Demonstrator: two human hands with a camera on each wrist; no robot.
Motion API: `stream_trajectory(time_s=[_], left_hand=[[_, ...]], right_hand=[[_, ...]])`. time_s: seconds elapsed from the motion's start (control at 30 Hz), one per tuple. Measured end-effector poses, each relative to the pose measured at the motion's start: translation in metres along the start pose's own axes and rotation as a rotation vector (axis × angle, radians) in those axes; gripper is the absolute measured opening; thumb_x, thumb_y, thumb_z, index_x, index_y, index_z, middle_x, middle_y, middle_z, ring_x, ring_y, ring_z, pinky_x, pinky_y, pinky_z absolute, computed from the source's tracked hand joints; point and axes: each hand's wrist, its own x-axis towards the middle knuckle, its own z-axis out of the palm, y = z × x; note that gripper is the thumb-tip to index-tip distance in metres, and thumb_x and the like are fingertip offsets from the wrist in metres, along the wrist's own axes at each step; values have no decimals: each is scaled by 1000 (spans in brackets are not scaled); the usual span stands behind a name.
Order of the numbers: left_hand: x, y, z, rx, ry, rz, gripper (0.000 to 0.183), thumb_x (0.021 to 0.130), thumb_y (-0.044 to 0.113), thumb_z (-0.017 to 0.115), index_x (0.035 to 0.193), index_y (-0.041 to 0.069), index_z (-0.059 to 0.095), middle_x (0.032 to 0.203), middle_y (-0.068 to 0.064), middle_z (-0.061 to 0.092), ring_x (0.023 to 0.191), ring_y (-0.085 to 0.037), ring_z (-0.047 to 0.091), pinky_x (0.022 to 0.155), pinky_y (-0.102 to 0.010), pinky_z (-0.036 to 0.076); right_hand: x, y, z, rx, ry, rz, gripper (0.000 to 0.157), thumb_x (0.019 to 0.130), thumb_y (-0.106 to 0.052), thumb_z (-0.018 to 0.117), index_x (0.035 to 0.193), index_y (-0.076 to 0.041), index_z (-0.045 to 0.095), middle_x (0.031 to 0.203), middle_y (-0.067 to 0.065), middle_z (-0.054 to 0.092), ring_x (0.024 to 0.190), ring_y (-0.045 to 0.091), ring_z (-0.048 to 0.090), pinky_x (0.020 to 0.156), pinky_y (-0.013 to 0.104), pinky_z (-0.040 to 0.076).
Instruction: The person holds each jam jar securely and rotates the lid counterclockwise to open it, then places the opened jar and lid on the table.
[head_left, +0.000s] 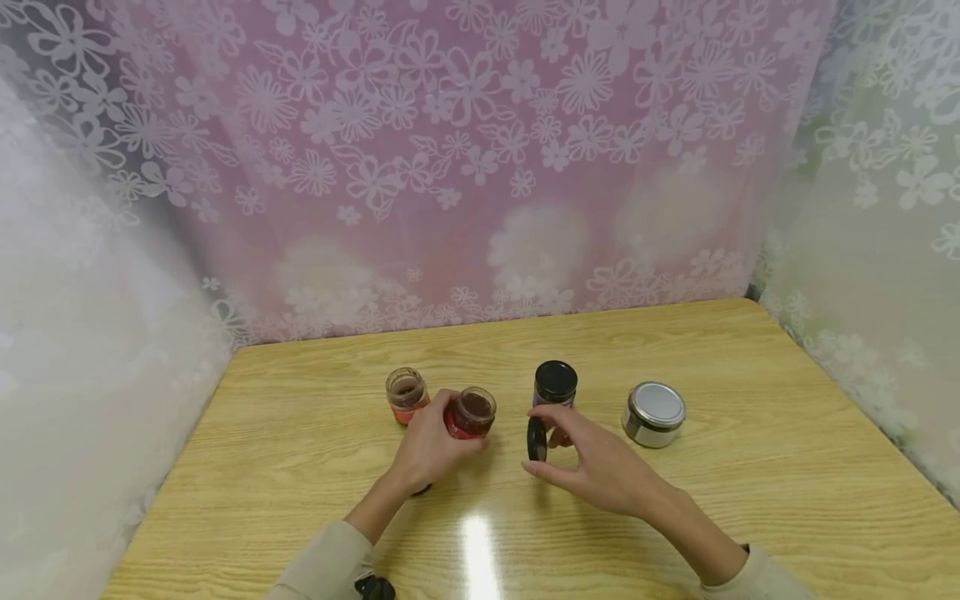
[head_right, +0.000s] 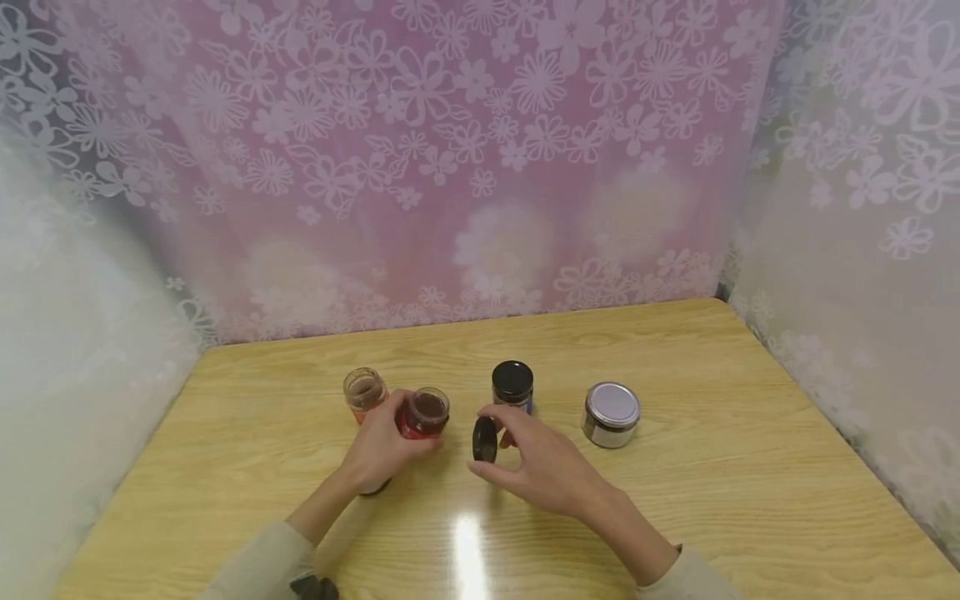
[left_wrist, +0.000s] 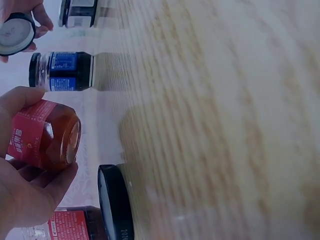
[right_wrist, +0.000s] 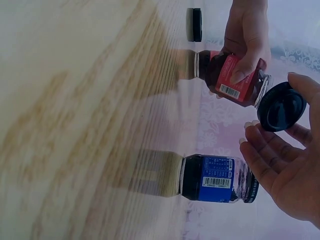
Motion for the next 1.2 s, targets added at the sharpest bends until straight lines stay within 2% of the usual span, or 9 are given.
stream_trajectory(time_s=[0.23, 0.6, 0.87, 1.2], left_hand=[[7, -3, 4, -16, 21, -25, 59, 74, 29, 81, 123, 11, 54, 101, 0, 64, 89, -14, 62, 75, -34, 51], [18, -5, 9, 5, 28, -38, 60, 75, 29, 81, 123, 8, 53, 103, -4, 65, 91, -18, 63, 77, -36, 51], [20, -6, 11, -30, 11, -51, 59, 76, 26, 80, 124, 8, 52, 105, -6, 64, 94, -20, 63, 79, -38, 51], [28, -15, 14, -57, 9, -62, 63, 76, 29, 81, 124, 4, 49, 105, -8, 63, 94, -22, 62, 79, -39, 51]], right_hand=[[1, 3, 2, 9, -5, 0, 63, 82, -62, 62, 134, -29, 46, 115, -16, 55, 96, 9, 57, 79, 39, 51], [3, 4, 2, 36, -8, -32, 61, 82, -55, 68, 132, -25, 48, 122, -14, 54, 99, 11, 59, 82, 39, 51], [3, 6, 4, 56, -22, -39, 59, 81, -50, 72, 128, -24, 49, 119, -10, 56, 100, 16, 61, 82, 40, 51], [3, 6, 4, 64, -46, -43, 56, 81, -44, 75, 126, -25, 48, 120, -3, 56, 101, 19, 61, 82, 41, 51]])
